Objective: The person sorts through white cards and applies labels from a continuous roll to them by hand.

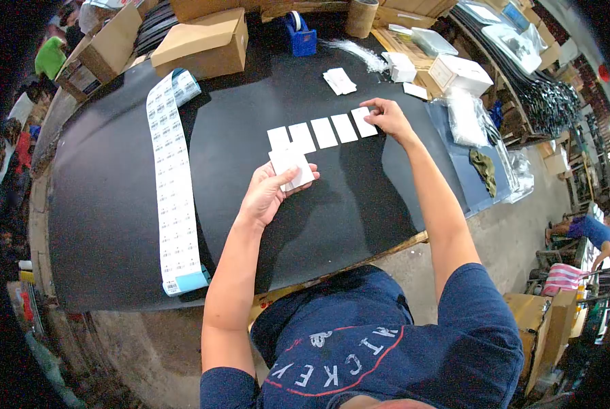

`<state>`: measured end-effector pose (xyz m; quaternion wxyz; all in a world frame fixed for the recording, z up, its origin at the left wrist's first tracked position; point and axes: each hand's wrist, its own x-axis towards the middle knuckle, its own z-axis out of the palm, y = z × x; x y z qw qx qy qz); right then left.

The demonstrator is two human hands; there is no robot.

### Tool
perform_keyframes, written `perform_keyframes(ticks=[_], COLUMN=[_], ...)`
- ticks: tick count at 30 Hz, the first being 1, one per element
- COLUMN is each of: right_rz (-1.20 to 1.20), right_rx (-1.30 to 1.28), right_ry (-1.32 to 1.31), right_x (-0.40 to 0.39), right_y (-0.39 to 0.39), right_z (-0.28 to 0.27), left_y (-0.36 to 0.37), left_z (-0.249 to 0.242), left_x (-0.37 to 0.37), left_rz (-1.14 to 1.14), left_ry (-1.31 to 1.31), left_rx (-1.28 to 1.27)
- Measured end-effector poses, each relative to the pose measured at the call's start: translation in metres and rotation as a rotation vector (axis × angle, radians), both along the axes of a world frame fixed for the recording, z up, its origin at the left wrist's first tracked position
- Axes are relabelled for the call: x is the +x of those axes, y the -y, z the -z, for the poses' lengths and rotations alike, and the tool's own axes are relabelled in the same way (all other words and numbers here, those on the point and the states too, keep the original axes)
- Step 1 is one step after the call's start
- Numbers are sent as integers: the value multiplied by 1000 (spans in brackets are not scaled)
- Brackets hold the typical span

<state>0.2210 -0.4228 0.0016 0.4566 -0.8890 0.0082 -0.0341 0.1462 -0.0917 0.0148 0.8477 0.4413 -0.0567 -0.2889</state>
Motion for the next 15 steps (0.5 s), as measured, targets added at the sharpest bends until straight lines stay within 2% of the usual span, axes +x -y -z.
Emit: perform_keyframes(ticks=[5,8,11,13,15], right_rz=[52,172,248,67,-104], right_rx=[-156,-469,-332,75,359], right_ry=[49,322,380,233,48], right_x=[-4,-8,-26,-50,-75], right_y=[-11,-17,-55,-95,-125], right_z=[-4,-4,-19,-36,-33], left_y=[2,1,1,3,6], left_z=[8,16,12,14,9], left_x=[0,1,-1,-2,-5], left_rz=[-77,-151,-200,-252,-250], left_ry=[31,50,69,160,148], left_rx=[74,157,218,258,266])
